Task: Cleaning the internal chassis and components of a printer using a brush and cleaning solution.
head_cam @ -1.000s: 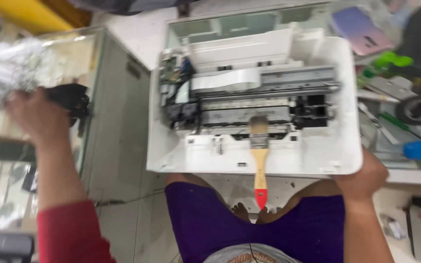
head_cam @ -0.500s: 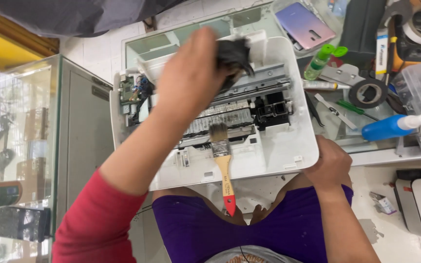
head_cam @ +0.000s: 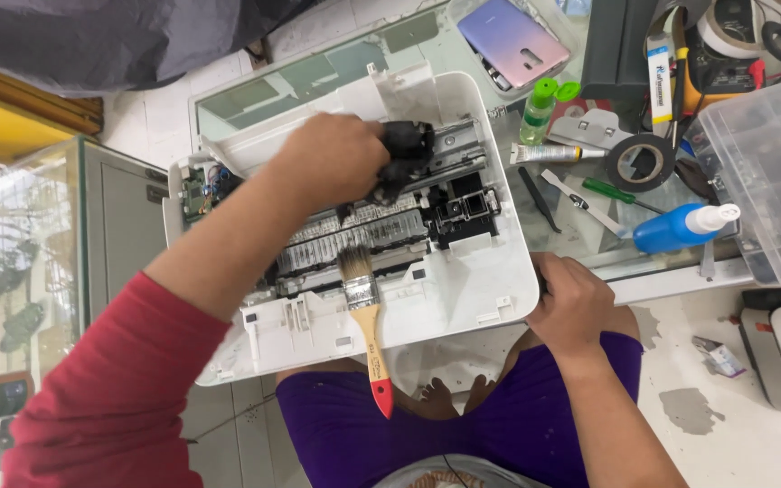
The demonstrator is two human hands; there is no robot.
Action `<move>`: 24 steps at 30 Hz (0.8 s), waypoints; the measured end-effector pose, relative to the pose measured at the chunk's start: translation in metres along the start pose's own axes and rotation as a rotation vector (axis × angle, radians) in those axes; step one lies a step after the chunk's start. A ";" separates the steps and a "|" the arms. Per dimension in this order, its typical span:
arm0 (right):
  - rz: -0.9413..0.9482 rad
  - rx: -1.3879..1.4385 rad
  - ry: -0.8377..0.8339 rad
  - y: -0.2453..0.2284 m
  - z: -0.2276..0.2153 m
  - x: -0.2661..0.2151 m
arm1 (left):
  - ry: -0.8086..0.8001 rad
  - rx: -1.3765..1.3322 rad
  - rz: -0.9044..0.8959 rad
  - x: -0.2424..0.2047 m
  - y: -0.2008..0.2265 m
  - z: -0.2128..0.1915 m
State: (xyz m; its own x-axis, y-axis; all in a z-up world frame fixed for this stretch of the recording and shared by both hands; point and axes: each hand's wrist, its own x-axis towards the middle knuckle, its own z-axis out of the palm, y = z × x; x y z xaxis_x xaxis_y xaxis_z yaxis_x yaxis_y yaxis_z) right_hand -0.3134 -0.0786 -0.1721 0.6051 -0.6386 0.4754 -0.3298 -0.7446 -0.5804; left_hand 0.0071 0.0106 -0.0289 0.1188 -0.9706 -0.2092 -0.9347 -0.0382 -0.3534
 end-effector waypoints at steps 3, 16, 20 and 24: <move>-0.012 0.006 0.000 0.001 0.000 0.000 | 0.159 -0.078 0.111 0.020 0.015 0.000; -0.059 -0.087 -0.016 0.016 0.008 -0.011 | 0.383 -0.027 0.354 0.027 0.009 0.027; -0.042 -0.068 -0.007 0.002 0.001 0.000 | 0.271 -0.011 0.368 -0.007 -0.017 0.028; -0.041 -0.059 0.009 0.001 0.002 0.000 | -0.027 0.068 0.227 -0.037 -0.027 0.009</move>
State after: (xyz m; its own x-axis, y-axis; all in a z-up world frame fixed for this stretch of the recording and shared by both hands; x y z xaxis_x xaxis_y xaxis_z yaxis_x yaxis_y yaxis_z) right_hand -0.3123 -0.0786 -0.1736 0.6120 -0.6093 0.5042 -0.3475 -0.7798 -0.5207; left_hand 0.0311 0.0500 -0.0195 -0.0822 -0.9458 -0.3142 -0.9139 0.1973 -0.3547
